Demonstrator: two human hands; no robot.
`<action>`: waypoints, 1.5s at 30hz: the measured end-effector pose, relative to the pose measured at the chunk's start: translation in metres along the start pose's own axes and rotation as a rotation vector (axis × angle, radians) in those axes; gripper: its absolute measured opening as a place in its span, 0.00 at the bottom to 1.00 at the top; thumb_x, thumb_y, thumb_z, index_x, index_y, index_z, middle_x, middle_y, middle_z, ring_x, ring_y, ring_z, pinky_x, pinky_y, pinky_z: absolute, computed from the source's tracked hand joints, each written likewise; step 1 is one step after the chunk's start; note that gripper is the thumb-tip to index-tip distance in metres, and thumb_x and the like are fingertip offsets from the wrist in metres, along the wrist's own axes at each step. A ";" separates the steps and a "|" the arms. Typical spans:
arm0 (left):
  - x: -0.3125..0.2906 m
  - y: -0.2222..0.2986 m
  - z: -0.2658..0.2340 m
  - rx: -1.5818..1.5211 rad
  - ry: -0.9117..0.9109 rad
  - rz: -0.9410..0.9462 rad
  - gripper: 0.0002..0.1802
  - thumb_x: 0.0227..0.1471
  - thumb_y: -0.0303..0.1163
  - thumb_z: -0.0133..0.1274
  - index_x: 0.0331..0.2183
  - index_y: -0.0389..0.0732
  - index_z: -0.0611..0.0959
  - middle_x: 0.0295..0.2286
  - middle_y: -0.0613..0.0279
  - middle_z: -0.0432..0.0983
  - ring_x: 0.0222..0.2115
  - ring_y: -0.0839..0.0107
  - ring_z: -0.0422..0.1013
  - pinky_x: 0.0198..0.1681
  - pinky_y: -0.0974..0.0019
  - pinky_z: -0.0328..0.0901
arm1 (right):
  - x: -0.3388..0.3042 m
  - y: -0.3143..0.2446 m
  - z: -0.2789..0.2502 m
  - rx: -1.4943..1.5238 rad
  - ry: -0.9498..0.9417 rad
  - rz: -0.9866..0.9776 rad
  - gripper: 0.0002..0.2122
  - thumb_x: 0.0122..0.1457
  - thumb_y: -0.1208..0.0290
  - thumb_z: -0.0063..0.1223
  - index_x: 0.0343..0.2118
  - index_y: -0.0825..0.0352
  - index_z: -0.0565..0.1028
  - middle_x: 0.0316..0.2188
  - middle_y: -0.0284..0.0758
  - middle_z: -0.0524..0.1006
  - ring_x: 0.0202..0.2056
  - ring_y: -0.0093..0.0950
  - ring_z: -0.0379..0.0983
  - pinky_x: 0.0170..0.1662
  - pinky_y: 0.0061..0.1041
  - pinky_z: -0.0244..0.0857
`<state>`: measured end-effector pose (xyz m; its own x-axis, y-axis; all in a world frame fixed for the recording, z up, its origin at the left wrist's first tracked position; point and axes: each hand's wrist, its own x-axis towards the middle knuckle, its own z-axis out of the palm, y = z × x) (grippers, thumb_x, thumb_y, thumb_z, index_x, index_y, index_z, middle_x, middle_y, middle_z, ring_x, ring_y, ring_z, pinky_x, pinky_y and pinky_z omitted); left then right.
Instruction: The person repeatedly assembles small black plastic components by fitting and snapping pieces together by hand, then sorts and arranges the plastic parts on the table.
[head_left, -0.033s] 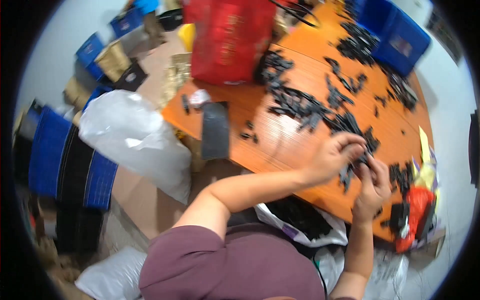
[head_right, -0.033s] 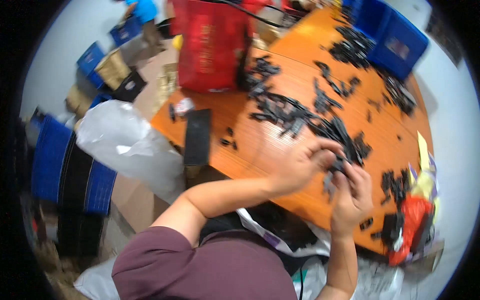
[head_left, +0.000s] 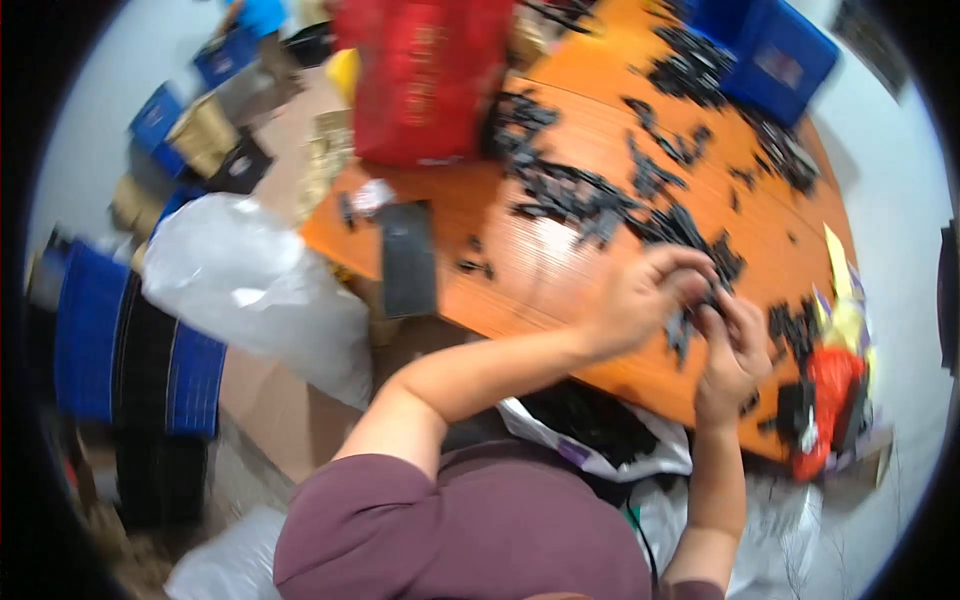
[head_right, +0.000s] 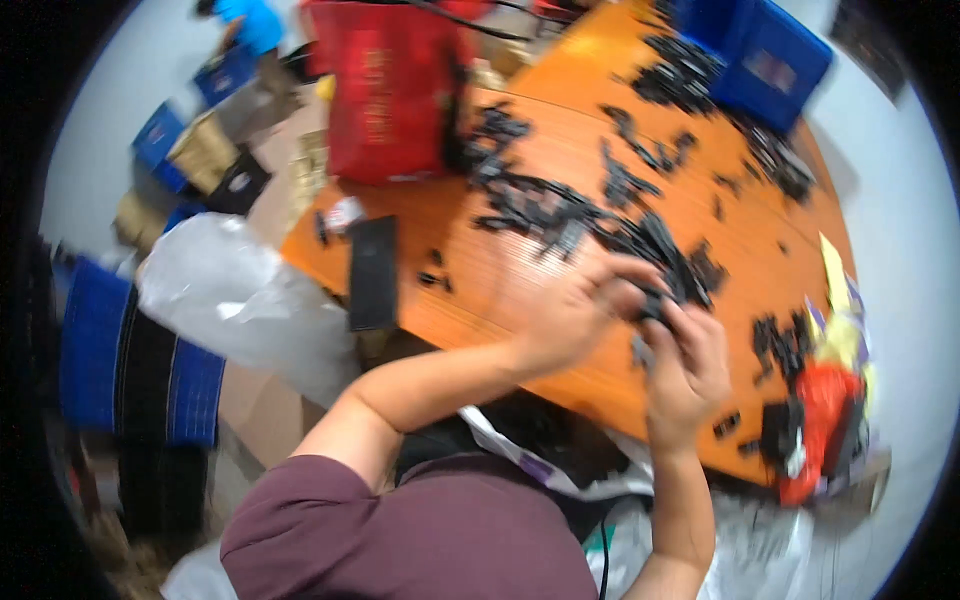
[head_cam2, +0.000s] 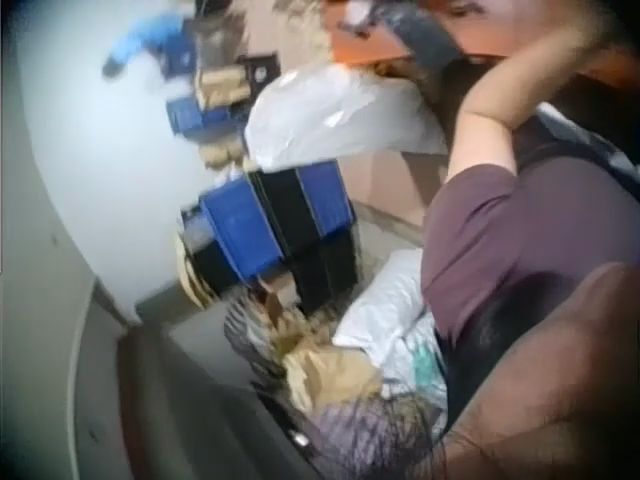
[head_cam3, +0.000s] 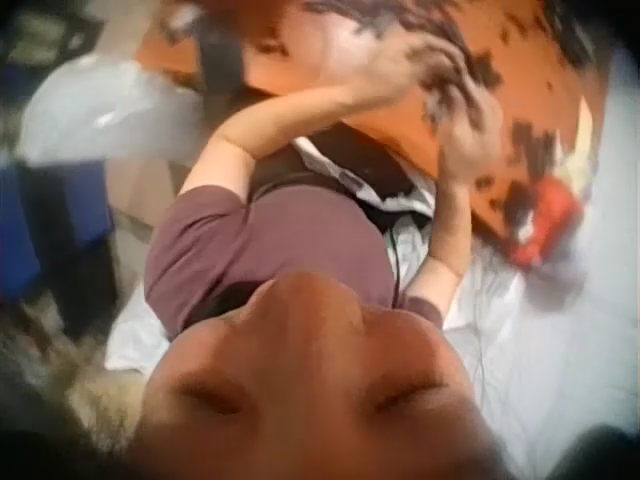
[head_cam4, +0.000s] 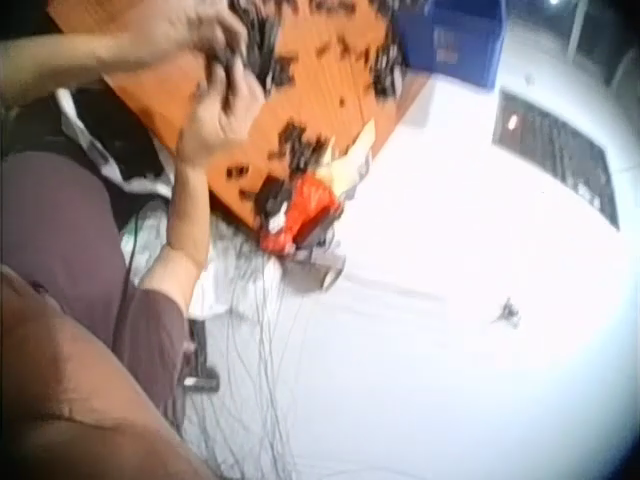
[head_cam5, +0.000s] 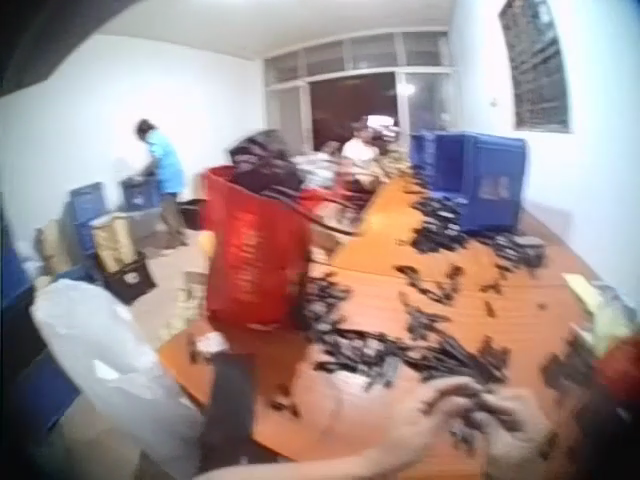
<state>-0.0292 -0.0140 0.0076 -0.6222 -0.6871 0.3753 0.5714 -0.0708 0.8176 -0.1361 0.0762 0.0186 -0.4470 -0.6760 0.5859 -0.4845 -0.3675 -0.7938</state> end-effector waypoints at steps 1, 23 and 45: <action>-0.001 0.006 -0.006 0.019 -0.028 0.009 0.21 0.56 0.41 0.46 0.45 0.35 0.72 0.39 0.59 0.72 0.39 0.76 0.69 0.44 0.69 0.66 | 0.002 -0.005 0.005 0.100 -0.005 0.079 0.08 0.51 0.85 0.53 0.36 0.72 0.75 0.35 0.33 0.69 0.30 0.19 0.68 0.32 0.16 0.65; -0.022 0.014 0.004 0.362 -0.123 0.172 0.13 0.45 0.21 0.56 0.37 0.35 0.77 0.32 0.60 0.75 0.36 0.74 0.71 0.41 0.71 0.66 | -0.019 -0.008 -0.026 -0.009 -0.162 0.166 0.16 0.48 0.84 0.53 0.42 0.71 0.71 0.33 0.33 0.72 0.33 0.22 0.71 0.31 0.17 0.66; 0.050 -0.039 -0.047 1.444 -0.140 -0.117 0.15 0.46 0.40 0.56 0.30 0.37 0.82 0.29 0.53 0.77 0.26 0.59 0.73 0.32 0.62 0.66 | -0.011 0.057 -0.057 -0.816 -0.333 0.072 0.04 0.51 0.73 0.51 0.28 0.64 0.76 0.27 0.38 0.76 0.32 0.36 0.73 0.35 0.32 0.67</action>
<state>-0.0577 -0.0798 -0.0258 -0.7206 -0.6478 0.2471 -0.4578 0.7122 0.5322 -0.2012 0.0992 -0.0239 -0.3170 -0.8776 0.3597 -0.9060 0.1679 -0.3887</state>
